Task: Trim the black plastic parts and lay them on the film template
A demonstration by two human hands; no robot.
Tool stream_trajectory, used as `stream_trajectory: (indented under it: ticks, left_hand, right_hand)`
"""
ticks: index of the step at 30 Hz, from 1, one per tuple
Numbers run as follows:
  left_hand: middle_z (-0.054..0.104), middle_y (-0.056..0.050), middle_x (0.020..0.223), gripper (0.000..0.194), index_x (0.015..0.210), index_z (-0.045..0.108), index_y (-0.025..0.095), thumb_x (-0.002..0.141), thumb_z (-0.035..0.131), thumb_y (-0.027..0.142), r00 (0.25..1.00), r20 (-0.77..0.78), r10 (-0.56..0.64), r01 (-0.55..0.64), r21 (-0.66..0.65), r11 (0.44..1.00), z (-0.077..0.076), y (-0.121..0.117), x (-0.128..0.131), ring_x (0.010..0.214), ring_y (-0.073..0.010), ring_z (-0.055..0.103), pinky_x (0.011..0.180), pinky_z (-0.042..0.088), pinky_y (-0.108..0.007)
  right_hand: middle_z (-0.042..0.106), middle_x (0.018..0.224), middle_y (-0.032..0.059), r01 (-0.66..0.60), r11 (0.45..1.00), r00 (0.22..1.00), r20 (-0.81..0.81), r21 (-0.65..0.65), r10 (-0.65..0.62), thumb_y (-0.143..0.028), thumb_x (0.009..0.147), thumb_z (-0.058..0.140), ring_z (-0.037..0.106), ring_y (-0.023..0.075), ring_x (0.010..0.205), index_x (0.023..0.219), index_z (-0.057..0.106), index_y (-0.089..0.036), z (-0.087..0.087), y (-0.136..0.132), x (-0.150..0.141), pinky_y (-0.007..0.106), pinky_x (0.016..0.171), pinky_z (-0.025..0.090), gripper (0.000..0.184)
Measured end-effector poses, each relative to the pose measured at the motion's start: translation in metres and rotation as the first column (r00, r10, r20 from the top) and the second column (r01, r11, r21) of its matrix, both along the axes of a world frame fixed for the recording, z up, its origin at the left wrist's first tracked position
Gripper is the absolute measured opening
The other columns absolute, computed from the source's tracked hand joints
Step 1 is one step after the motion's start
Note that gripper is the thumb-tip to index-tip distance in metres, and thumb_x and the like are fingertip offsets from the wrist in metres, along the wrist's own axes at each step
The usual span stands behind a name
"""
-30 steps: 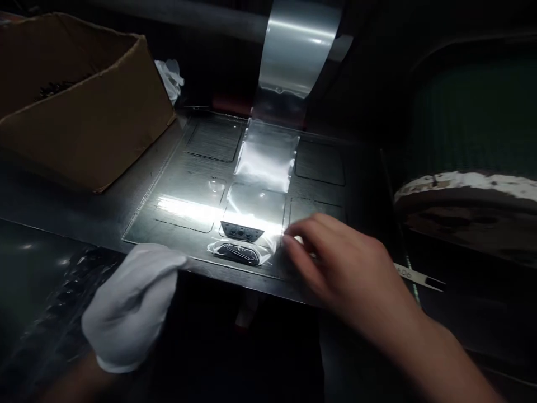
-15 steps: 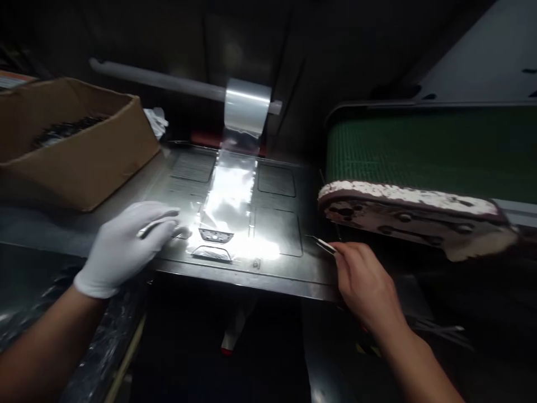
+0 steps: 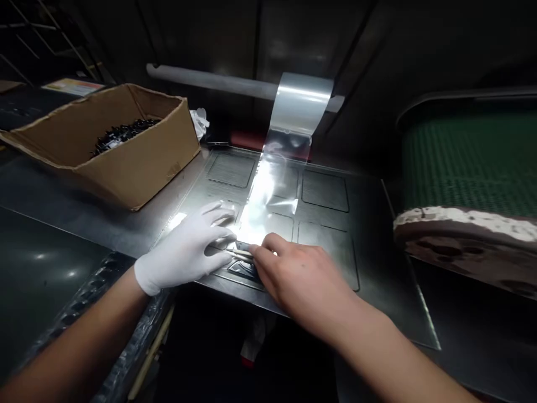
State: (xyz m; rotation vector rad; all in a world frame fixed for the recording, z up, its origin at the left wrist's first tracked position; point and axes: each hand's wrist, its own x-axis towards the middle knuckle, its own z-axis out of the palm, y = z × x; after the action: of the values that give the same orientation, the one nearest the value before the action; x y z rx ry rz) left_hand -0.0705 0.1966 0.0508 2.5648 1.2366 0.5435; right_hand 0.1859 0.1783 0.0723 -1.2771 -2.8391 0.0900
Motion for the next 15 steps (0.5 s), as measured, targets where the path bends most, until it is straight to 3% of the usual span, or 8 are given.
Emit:
stream_trajectory:
  ticks: [3,7,13,15]
  left_hand:
    - [0.064,-0.006,0.115,0.011,0.085,0.067,0.023,0.09,0.076,0.024,1.0,0.019,-0.003,0.003,-0.012,1.0,0.0,0.001,0.0,0.124,-0.0313,0.057,0.114,0.049,-0.051]
    - [0.066,-0.005,0.119,0.011,0.085,0.067,0.023,0.089,0.076,0.02,0.999,0.052,0.0,0.002,-0.045,0.999,0.0,0.001,0.002,0.125,-0.031,0.056,0.11,0.052,-0.049]
    - [0.067,-0.005,0.122,0.01,0.093,0.072,0.024,0.089,0.073,0.015,0.998,0.069,-0.012,0.018,-0.082,0.997,0.001,0.001,0.003,0.129,-0.0297,0.056,0.107,0.053,-0.047]
    - [0.067,-0.005,0.128,0.012,0.1,0.075,0.025,0.091,0.073,0.018,0.998,0.061,-0.008,0.013,-0.087,0.996,0.0,0.001,0.001,0.134,-0.0305,0.053,0.111,0.052,-0.048]
  right_hand:
    - [0.069,0.096,0.0003,-0.031,0.999,0.999,0.031,-0.015,0.032,-0.033,0.111,0.045,0.057,0.014,0.057,0.13,0.07,-0.027,0.001,0.003,-0.001,0.032,0.051,0.022,0.032]
    - [0.066,0.089,-0.0002,-0.045,0.999,0.999,0.013,0.001,0.045,-0.033,0.111,0.045,0.056,0.0136,0.056,0.125,0.072,-0.026,0.003,0.001,0.011,0.031,0.052,0.021,0.031]
    - [0.068,0.086,0.0,-0.016,0.999,1.0,-0.022,0.04,0.017,-0.042,0.112,0.038,0.058,0.0121,0.053,0.127,0.075,-0.031,0.008,-0.014,0.069,0.03,0.047,0.027,0.041]
    - [0.07,0.082,-0.0006,0.12,0.992,0.984,-0.138,0.023,-0.116,-0.056,0.107,0.045,0.058,0.0118,0.051,0.118,0.08,-0.036,0.01,-0.023,0.095,0.029,0.045,0.03,0.042]
